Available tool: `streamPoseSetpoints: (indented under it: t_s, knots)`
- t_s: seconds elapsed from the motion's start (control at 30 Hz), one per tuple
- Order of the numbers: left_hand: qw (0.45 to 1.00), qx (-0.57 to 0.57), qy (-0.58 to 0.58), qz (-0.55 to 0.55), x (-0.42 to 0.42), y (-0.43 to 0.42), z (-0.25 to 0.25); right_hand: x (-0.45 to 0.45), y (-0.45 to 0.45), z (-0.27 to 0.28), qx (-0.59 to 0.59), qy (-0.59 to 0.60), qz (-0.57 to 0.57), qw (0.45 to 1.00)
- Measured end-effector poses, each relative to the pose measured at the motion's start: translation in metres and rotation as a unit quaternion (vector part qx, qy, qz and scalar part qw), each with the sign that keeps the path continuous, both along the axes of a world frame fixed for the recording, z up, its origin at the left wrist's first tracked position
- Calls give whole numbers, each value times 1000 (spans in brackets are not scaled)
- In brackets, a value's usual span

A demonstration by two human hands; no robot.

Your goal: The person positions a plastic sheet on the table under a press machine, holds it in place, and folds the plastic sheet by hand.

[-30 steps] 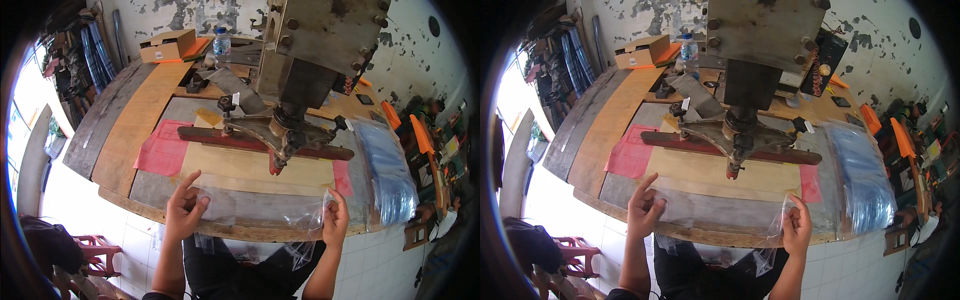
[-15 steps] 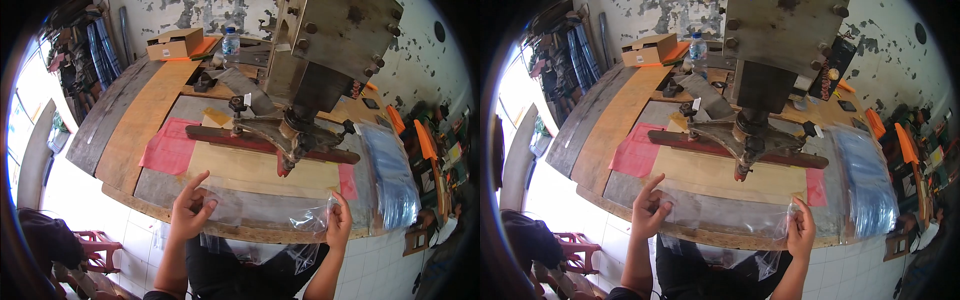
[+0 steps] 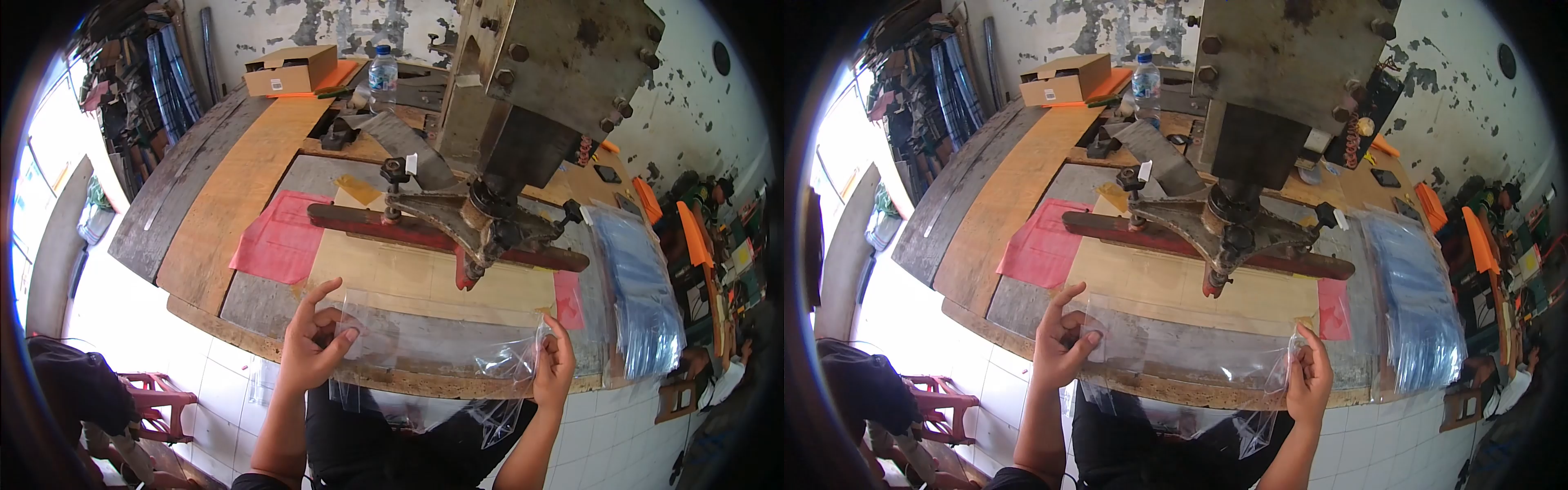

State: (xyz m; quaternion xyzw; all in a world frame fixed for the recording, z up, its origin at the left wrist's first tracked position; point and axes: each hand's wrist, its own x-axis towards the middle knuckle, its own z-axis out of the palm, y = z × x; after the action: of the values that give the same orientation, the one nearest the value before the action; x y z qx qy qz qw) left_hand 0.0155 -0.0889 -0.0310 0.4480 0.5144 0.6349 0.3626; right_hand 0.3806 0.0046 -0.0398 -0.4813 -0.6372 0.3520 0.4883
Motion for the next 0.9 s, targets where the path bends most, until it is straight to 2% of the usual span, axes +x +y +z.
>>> streamPoseSetpoints:
  t_s: [0.43, 0.53, 0.6, 0.73, 0.8, 0.9]
  knots:
    - [999, -32, 20, -9, -2, -1, 5, 5, -1, 1, -10, -35, -11, 999]
    - [999, -35, 37, -8, -2, 0, 0, 7, 4, -7, 43, 25, 12, 999]
    - [998, -44, 46, 23, -1, 2, 1, 0, 4, 1, 34, 134, 97, 986]
    - [996, -40, 73, 22, 1, 3, 2, -2, 2, 9, 16, 125, 102, 987]
    - [997, -32, 58, 30, 1, 3, -1, -13, -3, 27, -24, 156, 83, 984]
    - [999, -16, 38, 29, 0, 2, -3, -14, -1, 26, -31, 130, 62, 989]
